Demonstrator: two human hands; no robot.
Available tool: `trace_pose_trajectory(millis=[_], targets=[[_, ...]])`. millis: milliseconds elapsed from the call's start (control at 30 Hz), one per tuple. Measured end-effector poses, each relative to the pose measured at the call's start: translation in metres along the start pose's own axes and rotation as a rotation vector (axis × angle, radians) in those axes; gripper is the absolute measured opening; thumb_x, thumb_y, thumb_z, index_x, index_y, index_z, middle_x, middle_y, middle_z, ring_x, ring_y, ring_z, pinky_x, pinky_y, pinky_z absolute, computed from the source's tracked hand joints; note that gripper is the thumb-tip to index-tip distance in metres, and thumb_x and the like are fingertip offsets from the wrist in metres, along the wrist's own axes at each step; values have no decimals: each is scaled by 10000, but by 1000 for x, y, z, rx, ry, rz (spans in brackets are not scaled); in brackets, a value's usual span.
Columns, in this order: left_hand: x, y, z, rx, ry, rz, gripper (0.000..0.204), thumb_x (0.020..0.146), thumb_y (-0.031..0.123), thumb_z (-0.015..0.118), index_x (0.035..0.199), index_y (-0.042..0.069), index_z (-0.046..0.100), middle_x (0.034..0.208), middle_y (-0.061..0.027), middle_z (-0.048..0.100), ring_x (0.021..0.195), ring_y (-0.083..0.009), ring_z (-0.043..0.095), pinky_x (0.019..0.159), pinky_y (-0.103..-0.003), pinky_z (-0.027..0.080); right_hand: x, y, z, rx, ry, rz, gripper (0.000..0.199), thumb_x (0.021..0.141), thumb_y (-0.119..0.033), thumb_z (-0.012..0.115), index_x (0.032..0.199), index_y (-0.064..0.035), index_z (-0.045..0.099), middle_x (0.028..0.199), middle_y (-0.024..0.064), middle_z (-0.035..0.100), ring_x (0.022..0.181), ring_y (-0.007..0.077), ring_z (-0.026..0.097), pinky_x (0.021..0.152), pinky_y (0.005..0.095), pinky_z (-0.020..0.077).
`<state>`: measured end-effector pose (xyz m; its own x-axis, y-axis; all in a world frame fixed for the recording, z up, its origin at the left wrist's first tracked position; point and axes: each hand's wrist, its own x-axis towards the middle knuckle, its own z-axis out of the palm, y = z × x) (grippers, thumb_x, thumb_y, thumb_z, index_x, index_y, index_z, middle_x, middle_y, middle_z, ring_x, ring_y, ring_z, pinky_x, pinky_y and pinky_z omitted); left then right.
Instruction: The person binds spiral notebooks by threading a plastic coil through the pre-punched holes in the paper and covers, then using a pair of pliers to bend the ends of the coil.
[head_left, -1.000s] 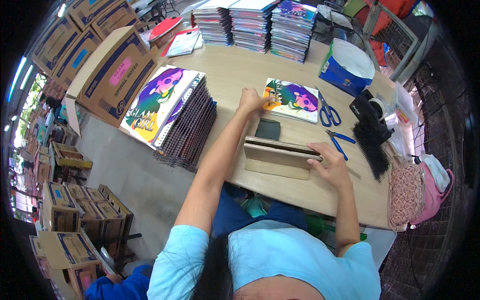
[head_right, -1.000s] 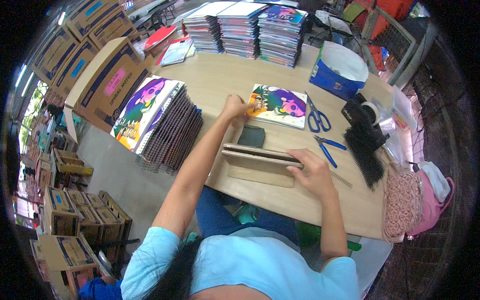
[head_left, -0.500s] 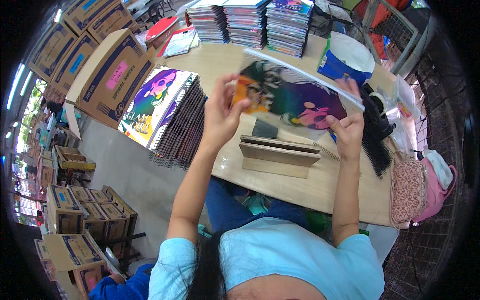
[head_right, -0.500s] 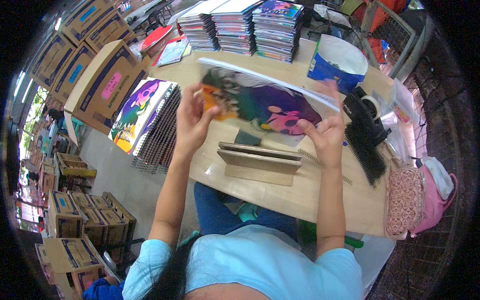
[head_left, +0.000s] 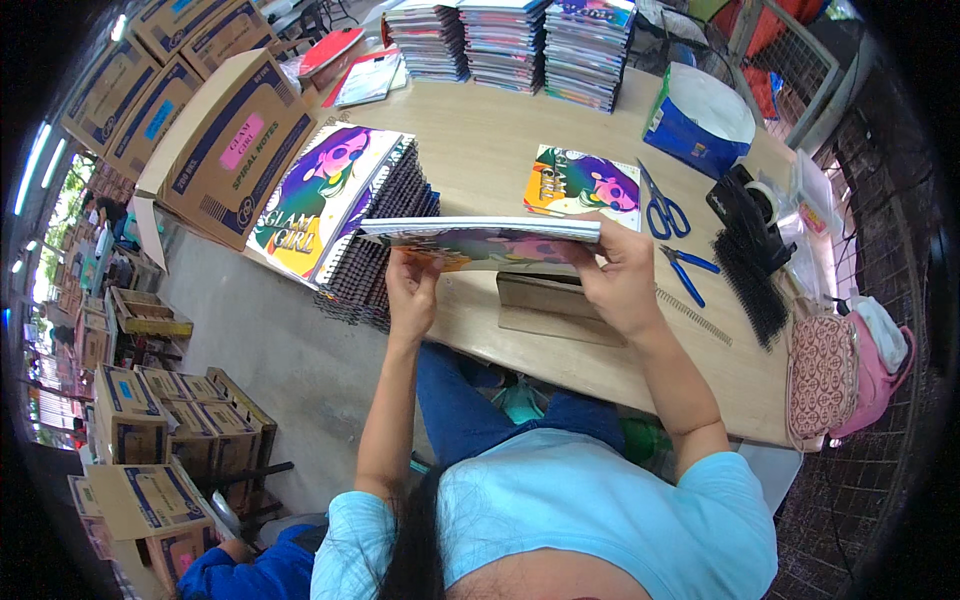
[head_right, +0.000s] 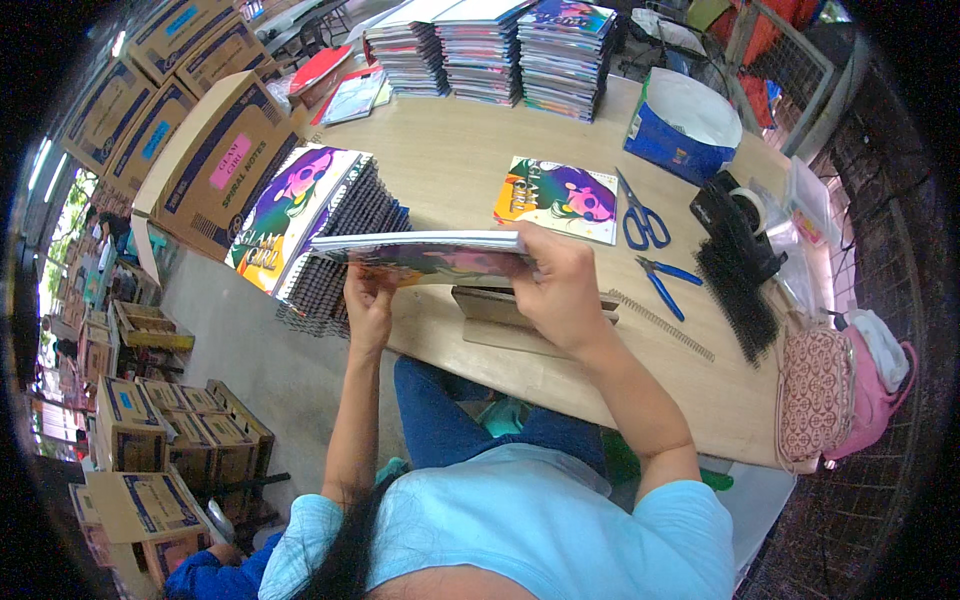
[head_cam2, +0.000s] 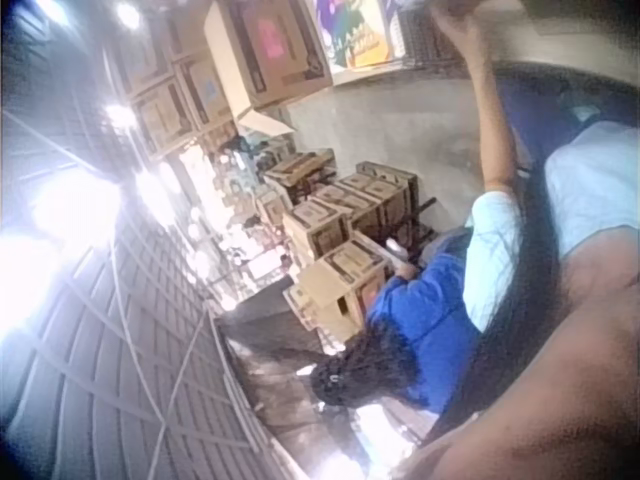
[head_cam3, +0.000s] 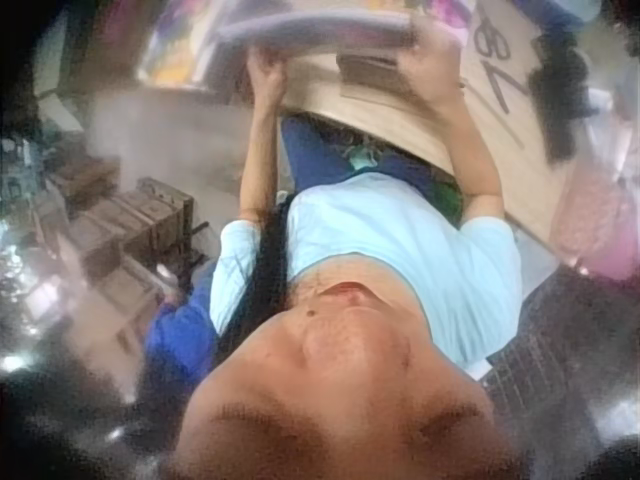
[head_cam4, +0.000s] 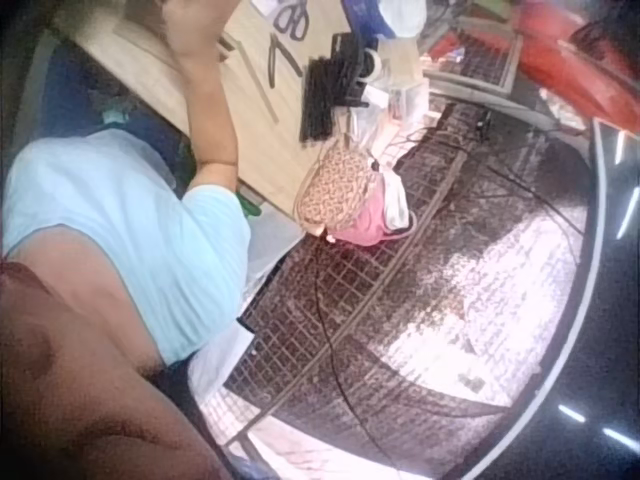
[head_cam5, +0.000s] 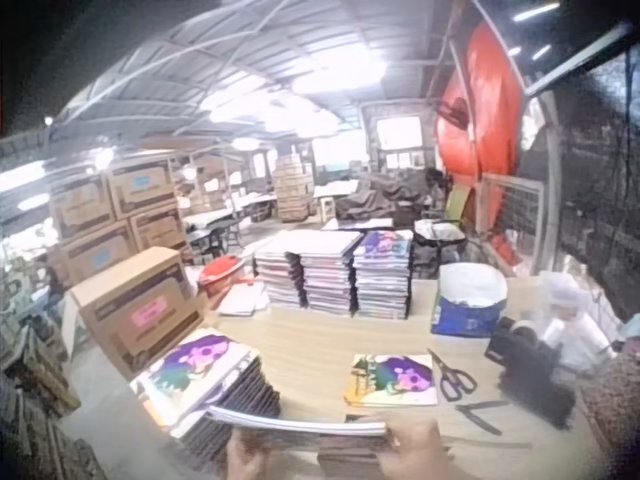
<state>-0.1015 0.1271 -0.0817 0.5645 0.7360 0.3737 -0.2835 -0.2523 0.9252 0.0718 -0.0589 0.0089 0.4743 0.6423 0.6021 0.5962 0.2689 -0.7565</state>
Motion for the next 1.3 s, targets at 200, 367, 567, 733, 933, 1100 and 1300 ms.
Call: trace_pose_trajectory(millis=[200, 367, 567, 733, 933, 1100, 1300], targets=[[4, 0, 7, 19, 17, -7, 329, 891, -28, 612, 1199, 14, 503, 1072, -77, 625, 989, -139, 591, 889, -284, 463, 4, -12, -7, -34, -32, 36, 219, 765, 93, 652, 974, 32, 648, 820, 198, 667, 726, 259, 677, 671, 318, 510], [3, -8, 0, -10, 27, -36, 335, 887, -41, 607, 1199, 10, 496, 1075, -69, 617, 978, -135, 590, 887, -285, 469, 6, -16, 2, -27, -15, -9, 207, 770, 91, 645, 968, 27, 648, 825, 196, 671, 728, 261, 679, 668, 326, 510], [-6, -36, 5, -43, -47, -111, 386, 917, 19, 576, 1284, 0, 457, 1198, -103, 558, 1103, -172, 532, 992, -311, 407, -2, -3, -9, -175, -44, 65, 221, 788, 90, 639, 999, 28, 660, 866, 150, 690, 768, 224, 677, 708, 311, 520], [-34, -26, 52, 243, -320, 66, 614, 1020, 338, 406, 1488, -23, 237, 1456, -199, 379, 1360, -298, 352, 1132, -384, 239, -59, 23, -64, -136, 3, 324, 251, 844, 17, 621, 1093, -3, 644, 1057, 133, 691, 989, 209, 652, 868, 321, 489], [-46, -22, 74, 64, -228, 50, 765, 993, 430, 451, 1520, -7, 111, 1522, -223, 277, 1427, -310, 251, 1161, -401, 169, -117, 61, -61, 208, 58, 400, 504, 990, -202, 503, 1414, 43, 381, 1484, 139, 388, 1376, 257, 334, 1137, 380, 250], [-52, 23, 86, 433, 48, 409, 812, 933, 407, 579, 1518, 5, 185, 1496, -239, 302, 1425, -308, 258, 1168, -468, 131, -101, 90, -122, -640, -82, 406, 425, 898, -204, 618, 1275, -32, 525, 1281, 157, 506, 1215, 328, 447, 1045, 438, 332], [-30, 90, 155, 729, -413, 653, 510, 827, 200, 711, 1311, 123, 572, 1314, -145, 515, 1220, -290, 500, 1074, -483, 317, -105, 104, -125, -725, -98, 309, 310, 838, 10, 604, 1143, -38, 579, 1067, 135, 592, 984, 294, 577, 810, 394, 461]])
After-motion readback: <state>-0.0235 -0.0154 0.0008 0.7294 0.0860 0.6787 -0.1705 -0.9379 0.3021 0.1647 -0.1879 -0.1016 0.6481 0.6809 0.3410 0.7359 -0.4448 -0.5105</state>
